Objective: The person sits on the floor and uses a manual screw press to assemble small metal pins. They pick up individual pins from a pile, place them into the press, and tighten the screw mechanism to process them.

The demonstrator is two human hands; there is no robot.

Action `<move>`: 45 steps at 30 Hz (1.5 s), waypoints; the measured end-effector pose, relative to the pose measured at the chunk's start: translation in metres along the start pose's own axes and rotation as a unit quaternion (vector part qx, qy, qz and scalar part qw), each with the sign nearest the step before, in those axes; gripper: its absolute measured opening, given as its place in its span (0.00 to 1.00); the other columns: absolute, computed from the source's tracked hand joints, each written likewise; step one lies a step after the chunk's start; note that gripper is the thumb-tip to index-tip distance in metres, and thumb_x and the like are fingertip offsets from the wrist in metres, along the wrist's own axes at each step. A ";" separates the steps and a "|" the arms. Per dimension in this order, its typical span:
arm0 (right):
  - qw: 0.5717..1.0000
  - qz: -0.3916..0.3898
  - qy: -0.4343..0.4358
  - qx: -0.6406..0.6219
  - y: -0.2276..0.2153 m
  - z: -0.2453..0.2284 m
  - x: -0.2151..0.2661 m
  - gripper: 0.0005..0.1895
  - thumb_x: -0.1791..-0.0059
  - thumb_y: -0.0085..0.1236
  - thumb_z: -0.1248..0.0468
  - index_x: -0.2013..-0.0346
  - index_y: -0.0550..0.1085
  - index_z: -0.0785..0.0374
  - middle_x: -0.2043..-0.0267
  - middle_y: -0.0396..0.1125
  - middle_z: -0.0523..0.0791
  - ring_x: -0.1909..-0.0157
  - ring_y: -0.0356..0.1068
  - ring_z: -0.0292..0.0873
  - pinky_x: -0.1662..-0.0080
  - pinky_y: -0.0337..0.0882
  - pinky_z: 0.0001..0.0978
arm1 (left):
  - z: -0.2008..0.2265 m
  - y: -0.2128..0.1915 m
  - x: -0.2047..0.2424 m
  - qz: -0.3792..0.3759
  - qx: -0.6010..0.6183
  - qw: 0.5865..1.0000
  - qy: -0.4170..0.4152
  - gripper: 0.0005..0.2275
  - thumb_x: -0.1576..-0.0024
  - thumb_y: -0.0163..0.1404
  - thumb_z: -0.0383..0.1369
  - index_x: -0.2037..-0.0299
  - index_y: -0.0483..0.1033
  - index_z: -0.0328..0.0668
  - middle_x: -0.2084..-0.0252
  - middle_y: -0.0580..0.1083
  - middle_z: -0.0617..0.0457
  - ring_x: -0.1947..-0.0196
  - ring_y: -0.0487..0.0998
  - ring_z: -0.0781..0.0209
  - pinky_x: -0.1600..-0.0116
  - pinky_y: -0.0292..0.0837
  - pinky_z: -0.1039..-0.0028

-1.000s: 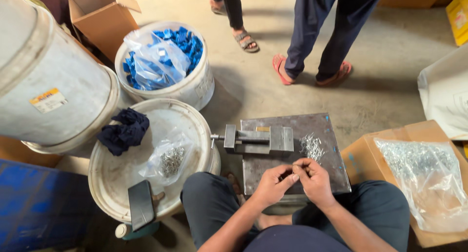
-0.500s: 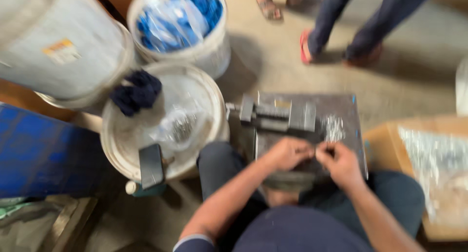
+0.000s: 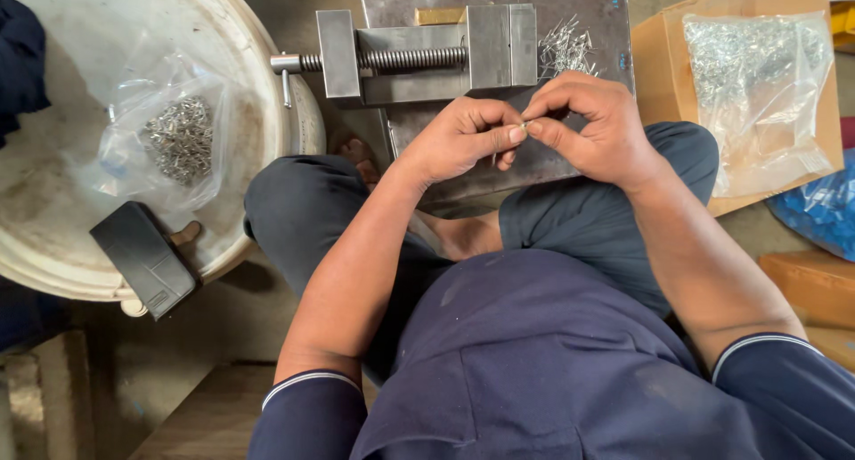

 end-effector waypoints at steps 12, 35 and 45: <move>0.974 0.088 -0.084 0.189 -0.025 -0.017 -0.052 0.02 0.42 0.61 0.74 0.57 0.75 0.69 0.62 0.71 0.48 0.59 0.73 0.46 0.57 0.70 0.35 | -0.007 -0.010 -0.006 0.042 -0.080 0.995 -0.036 0.17 0.37 0.55 0.40 0.45 0.76 0.36 0.63 0.76 0.61 0.63 0.76 0.73 0.60 0.76 0.77; 0.966 0.172 0.088 0.173 -0.046 0.072 0.067 0.05 0.42 0.61 0.73 0.50 0.78 0.66 0.59 0.70 0.48 0.66 0.67 0.40 0.62 0.66 0.27 | -0.016 -0.014 -0.006 0.019 -0.009 1.000 0.003 0.12 0.35 0.57 0.33 0.45 0.76 0.35 0.57 0.76 0.56 0.57 0.77 0.66 0.53 0.78 0.73; 0.954 0.113 0.049 0.274 -0.006 0.038 0.056 0.07 0.47 0.66 0.66 0.55 0.79 0.62 0.58 0.68 0.44 0.60 0.72 0.45 0.57 0.70 0.37 | -0.010 -0.014 -0.003 0.028 -0.008 1.000 0.009 0.12 0.34 0.56 0.34 0.45 0.76 0.35 0.56 0.77 0.53 0.56 0.78 0.63 0.52 0.76 0.72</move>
Point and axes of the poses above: each hand's wrist, its own x-axis away from the middle knuckle, its own y-axis out of the palm, z = x × y, the point moved 10 cm from there along -x, towards the middle knuckle
